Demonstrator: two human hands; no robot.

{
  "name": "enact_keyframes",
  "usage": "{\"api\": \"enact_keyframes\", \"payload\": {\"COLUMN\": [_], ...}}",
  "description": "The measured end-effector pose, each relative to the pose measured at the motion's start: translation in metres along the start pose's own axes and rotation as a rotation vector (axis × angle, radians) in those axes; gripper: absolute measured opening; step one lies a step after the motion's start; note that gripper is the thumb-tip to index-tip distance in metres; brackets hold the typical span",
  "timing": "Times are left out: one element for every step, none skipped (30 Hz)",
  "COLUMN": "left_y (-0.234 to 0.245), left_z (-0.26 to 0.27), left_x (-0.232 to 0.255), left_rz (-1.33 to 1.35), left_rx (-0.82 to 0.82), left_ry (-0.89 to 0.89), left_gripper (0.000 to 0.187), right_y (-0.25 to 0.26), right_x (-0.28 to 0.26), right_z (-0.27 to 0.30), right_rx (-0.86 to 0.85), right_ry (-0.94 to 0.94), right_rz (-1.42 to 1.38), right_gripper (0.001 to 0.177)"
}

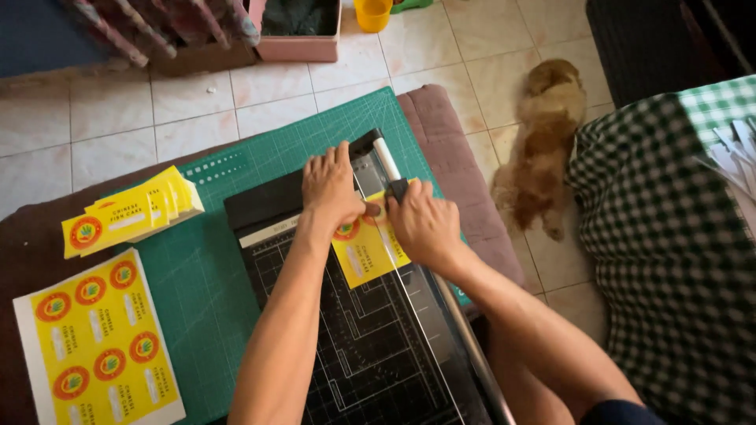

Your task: Cutting sheets of printed labels into individual pieces using a manual paper trimmer on a cutting mat.

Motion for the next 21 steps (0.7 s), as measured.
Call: {"api": "enact_keyframes", "payload": {"left_y": [-0.005,-0.009,-0.010,-0.012,-0.016,-0.019,-0.013,-0.010,-0.008,-0.006,-0.004,-0.003,-0.004,-0.003,0.004,-0.006,-0.010,-0.014,-0.021,-0.022,-0.022], "left_z": [-0.003,-0.005,-0.008,-0.014,-0.019,-0.025,-0.018,-0.011,-0.002,-0.001,-0.001,-0.001,0.002,0.005,0.007,0.012,0.017,0.023,0.039,0.057,0.073], "left_x": [-0.002,-0.003,-0.005,-0.008,-0.012,-0.015,-0.010,-0.005,-0.002,-0.001,-0.003,-0.005,-0.003,-0.002,-0.002,0.000,0.000,-0.001,0.006,0.017,0.028], "left_rz": [0.002,-0.005,-0.017,-0.020,-0.038,-0.057,-0.060,-0.049,-0.042,-0.047,-0.036,-0.024,-0.022,-0.009,-0.004,-0.011,0.030,0.071,0.069,0.067,0.065], "left_rx": [0.000,0.007,0.021,0.027,0.025,0.023,0.033,0.010,-0.021,-0.018,-0.017,-0.016,-0.026,-0.013,0.008,0.007,0.051,0.094,0.095,0.181,0.273], "left_ry": [-0.002,-0.006,-0.010,-0.011,-0.009,-0.007,-0.012,-0.015,-0.013,-0.012,-0.009,-0.005,-0.013,-0.002,0.011,0.005,0.000,-0.006,-0.003,-0.061,-0.123], "left_gripper": [0.110,0.109,0.108,0.108,0.108,0.107,0.107,0.113,0.119,0.119,0.116,0.113,0.113,0.123,0.134,0.134,0.135,0.135,0.135,0.114,0.092], "right_y": [-0.001,-0.002,-0.001,0.002,0.004,0.006,0.006,0.006,0.003,0.003,-0.002,-0.008,0.017,0.037,0.062,0.044,0.026,0.007,-0.004,-0.015,-0.022], "right_x": [0.000,-0.002,-0.004,-0.005,-0.007,-0.008,-0.008,-0.006,-0.006,-0.008,-0.011,-0.014,-0.010,-0.015,-0.024,0.002,0.028,0.053,0.060,0.076,0.093], "right_z": [-0.004,-0.006,-0.011,-0.016,-0.020,-0.024,-0.041,-0.060,-0.077,-0.078,-0.084,-0.089,-0.075,-0.061,-0.049,-0.059,-0.073,-0.087,-0.075,-0.065,-0.056], "right_rx": [0.000,-0.008,-0.008,0.000,0.010,0.021,0.031,0.034,0.030,0.035,-0.027,-0.089,-0.097,-0.184,-0.256,-0.251,-0.290,-0.328,-0.328,-0.288,-0.239], "right_ry": [-0.001,0.004,0.010,0.011,0.028,0.045,0.042,0.046,0.052,0.052,0.039,0.026,0.015,0.159,0.308,0.302,0.279,0.255,0.258,0.130,0.001], "right_rz": [0.002,0.043,0.082,0.083,0.071,0.059,0.062,0.004,-0.061,-0.065,-0.036,-0.006,-0.007,-0.130,-0.257,-0.262,-0.354,-0.446,-0.448,-0.336,-0.219], "right_gripper": [0.041,0.040,0.038,0.038,0.038,0.039,0.039,0.041,0.043,0.043,0.044,0.044,0.044,0.045,0.046,0.046,0.054,0.066,0.066,0.054,0.043]}}
Point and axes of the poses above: each hand's wrist, its own z-axis away from the middle knuckle, its own y-axis out of the back of the hand, x = y × z, the point moved 8 cm from there along -z, towards the middle knuckle, and after that the axes turned 15 degrees about -x, right-handed, at the moved point
